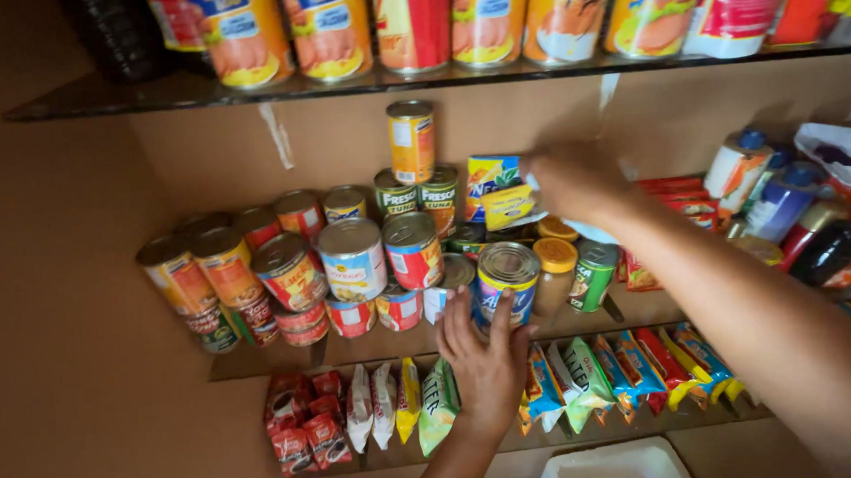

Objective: Wiping down food items with a cloth and organizing them on pantry shelves.

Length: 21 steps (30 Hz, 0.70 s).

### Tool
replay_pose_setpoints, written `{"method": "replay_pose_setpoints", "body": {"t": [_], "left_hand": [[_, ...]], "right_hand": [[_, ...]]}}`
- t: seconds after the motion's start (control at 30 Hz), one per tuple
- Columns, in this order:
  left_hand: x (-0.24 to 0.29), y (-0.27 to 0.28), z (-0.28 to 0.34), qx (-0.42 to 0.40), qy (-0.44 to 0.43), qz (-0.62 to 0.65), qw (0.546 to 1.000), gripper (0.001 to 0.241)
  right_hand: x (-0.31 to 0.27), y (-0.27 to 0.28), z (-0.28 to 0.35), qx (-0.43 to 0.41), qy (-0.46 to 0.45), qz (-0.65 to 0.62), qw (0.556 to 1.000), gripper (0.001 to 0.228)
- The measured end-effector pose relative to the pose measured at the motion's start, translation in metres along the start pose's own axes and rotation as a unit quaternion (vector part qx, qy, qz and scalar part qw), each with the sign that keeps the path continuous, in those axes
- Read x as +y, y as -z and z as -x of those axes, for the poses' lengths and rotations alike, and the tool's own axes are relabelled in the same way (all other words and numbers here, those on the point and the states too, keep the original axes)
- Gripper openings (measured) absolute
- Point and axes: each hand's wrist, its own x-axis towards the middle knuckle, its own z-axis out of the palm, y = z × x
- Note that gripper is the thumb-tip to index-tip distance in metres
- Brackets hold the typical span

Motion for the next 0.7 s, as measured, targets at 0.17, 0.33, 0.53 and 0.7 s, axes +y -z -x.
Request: {"method": "replay_pose_setpoints", "body": {"t": [0.17, 0.33, 0.53, 0.7], "left_hand": [[0.003, 0.002, -0.001, 0.002, 0.002, 0.005, 1.000, 0.065], [0.005, 0.002, -0.002, -0.007, 0.000, 0.005, 1.000, 0.064], [0.002, 0.003, -0.003, 0.001, -0.001, 0.006, 1.000, 0.063], [0.003, 0.005, -0.002, -0.012, 0.013, 0.007, 1.000, 0.062]], "right_hand": [[0.000, 0.026, -0.009, -0.025, -0.076, -0.089, 0.993, 0.027], [-0.009, 0.019, -0.018, -0.031, -0.114, -0.130, 0.984, 0.031], [-0.014, 0.004, -0.028, -0.061, -0.126, -0.129, 0.982, 0.035], [-0.014, -0.010, -0.032, -0.086, -0.108, -0.140, 0.980, 0.035]]}}
